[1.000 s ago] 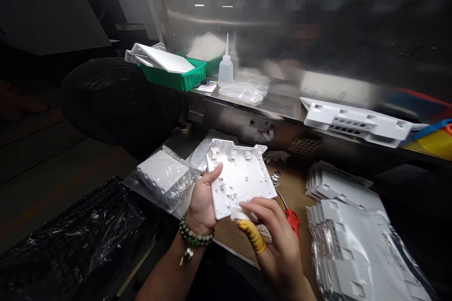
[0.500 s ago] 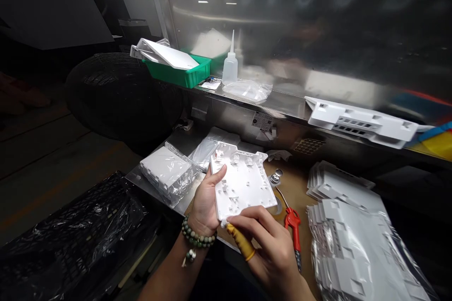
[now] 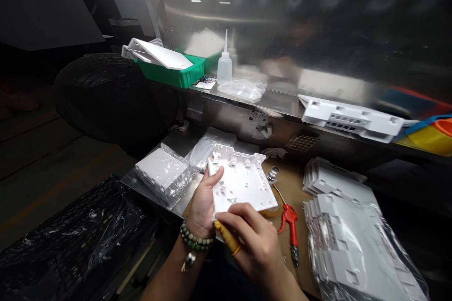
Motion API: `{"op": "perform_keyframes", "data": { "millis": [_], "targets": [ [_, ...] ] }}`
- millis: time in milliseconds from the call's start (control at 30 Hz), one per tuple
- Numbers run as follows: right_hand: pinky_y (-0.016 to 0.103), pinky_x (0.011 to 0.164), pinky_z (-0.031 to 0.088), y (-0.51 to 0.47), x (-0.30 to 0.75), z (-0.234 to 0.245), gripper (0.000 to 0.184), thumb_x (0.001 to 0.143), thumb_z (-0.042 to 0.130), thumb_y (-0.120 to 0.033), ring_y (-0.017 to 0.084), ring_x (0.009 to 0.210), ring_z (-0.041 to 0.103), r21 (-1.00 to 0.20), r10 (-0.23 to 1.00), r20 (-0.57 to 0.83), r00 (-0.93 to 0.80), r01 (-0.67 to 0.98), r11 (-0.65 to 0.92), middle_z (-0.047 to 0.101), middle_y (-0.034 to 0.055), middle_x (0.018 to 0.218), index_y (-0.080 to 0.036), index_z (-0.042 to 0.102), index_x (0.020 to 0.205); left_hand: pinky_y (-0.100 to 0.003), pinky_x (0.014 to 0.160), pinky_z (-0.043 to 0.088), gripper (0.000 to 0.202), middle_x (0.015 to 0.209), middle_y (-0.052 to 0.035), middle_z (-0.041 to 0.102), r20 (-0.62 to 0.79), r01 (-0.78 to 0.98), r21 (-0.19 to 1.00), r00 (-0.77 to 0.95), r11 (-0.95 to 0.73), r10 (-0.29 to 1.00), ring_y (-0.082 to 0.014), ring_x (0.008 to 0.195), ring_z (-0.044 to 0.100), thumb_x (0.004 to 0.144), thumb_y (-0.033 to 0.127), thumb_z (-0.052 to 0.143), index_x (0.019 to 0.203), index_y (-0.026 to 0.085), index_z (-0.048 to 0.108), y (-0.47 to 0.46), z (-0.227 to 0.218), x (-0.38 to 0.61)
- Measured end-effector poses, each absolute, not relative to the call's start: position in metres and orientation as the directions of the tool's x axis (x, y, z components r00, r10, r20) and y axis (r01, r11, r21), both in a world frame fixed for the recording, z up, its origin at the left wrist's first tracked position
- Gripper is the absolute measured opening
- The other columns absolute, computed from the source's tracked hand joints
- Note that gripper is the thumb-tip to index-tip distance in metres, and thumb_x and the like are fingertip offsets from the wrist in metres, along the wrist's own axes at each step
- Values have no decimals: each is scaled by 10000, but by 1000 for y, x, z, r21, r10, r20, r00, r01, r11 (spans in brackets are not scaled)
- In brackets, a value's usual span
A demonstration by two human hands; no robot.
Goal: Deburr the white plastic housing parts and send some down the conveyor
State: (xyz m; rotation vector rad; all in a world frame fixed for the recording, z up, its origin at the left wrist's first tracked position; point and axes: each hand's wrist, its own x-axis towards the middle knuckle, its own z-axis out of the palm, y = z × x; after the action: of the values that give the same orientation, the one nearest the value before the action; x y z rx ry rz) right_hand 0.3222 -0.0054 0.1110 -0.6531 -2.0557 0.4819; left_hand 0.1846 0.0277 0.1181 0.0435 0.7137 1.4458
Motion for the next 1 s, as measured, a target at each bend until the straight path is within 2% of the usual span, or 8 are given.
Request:
{"op": "perform_keyframes", "data": {
  "millis": [133, 267, 433, 533, 633, 767, 867, 1000],
  "targets": [
    [244, 672, 561, 0, 337, 106, 170, 978, 593, -166, 163, 781, 680, -565, 649, 588, -483, 329, 756, 681, 64, 919, -205, 705, 1099, -602, 1087, 483, 633, 1325, -151, 701, -424, -879, 432, 0, 202, 905, -363, 1163, 698, 934, 274, 637, 1527, 244, 416, 27, 115, 177],
    [255, 711, 569, 18, 398, 95, 197, 964, 613, -187, 181, 885, 690, -617, 763, 546, -346, 449, 646, 678, 62, 1015, -252, 718, 1117, -633, 1142, 410, 661, 1394, -216, 645, -375, -860, 434, 100, 270, 922, -402, 1285, 612, 963, 368, 571, 1554, 153, 368, 24, 105, 151],
    [307, 852, 543, 25, 455, 85, 300, 963, 606, -220, 216, 1071, 639, -640, 848, 522, -95, 613, 463, 643, 61, 1168, -300, 701, 1237, -597, 1243, 229, 661, 1548, -169, 511, -68, -877, 417, 233, 240, 970, -364, 1476, 393, 1008, 506, 399, 1581, 181, 348, 17, 90, 117],
    [301, 878, 534, 18, 451, 87, 341, 956, 561, -131, 199, 1072, 629, -629, 835, 536, -129, 599, 496, 621, 56, 1151, -297, 706, 1216, -568, 1266, 91, 691, 1620, -116, 409, 149, -884, 349, 380, 311, 913, -321, 1541, 245, 1028, 589, 198, 1601, 221, 316, 14, 79, 105],
    [274, 829, 547, 17, 436, 88, 300, 955, 566, -101, 176, 992, 647, -596, 797, 561, -224, 559, 576, 618, 58, 1086, -263, 719, 1156, -536, 1264, 18, 761, 1647, -84, 353, 264, -875, 261, 470, 407, 842, -300, 1559, 172, 1000, 644, 72, 1600, 245, 315, 11, 72, 100],
    [262, 752, 549, 20, 432, 85, 221, 969, 581, -127, 171, 914, 658, -536, 780, 572, -254, 604, 590, 625, 65, 1026, -230, 736, 1088, -522, 1264, 25, 749, 1649, -59, 347, 255, -872, 227, 482, 433, 838, -291, 1555, 179, 992, 660, 75, 1607, 287, 281, 6, 67, 100],
    [263, 767, 548, 17, 434, 82, 240, 969, 584, -113, 171, 941, 654, -564, 786, 580, -214, 591, 577, 615, 69, 1046, -233, 719, 1127, -521, 1262, 36, 721, 1648, -43, 349, 188, -880, 222, 462, 421, 867, -289, 1550, 177, 996, 665, 122, 1614, 312, 243, 3, 65, 100],
    [271, 768, 552, 22, 436, 68, 229, 963, 601, -116, 168, 914, 657, -537, 770, 554, -317, 571, 621, 618, 64, 1036, -231, 723, 1120, -538, 1256, 55, 701, 1644, -44, 354, 145, -899, 234, 408, 370, 901, -301, 1542, 189, 1001, 657, 185, 1615, 320, 227, -1, 64, 99]
  ]
}}
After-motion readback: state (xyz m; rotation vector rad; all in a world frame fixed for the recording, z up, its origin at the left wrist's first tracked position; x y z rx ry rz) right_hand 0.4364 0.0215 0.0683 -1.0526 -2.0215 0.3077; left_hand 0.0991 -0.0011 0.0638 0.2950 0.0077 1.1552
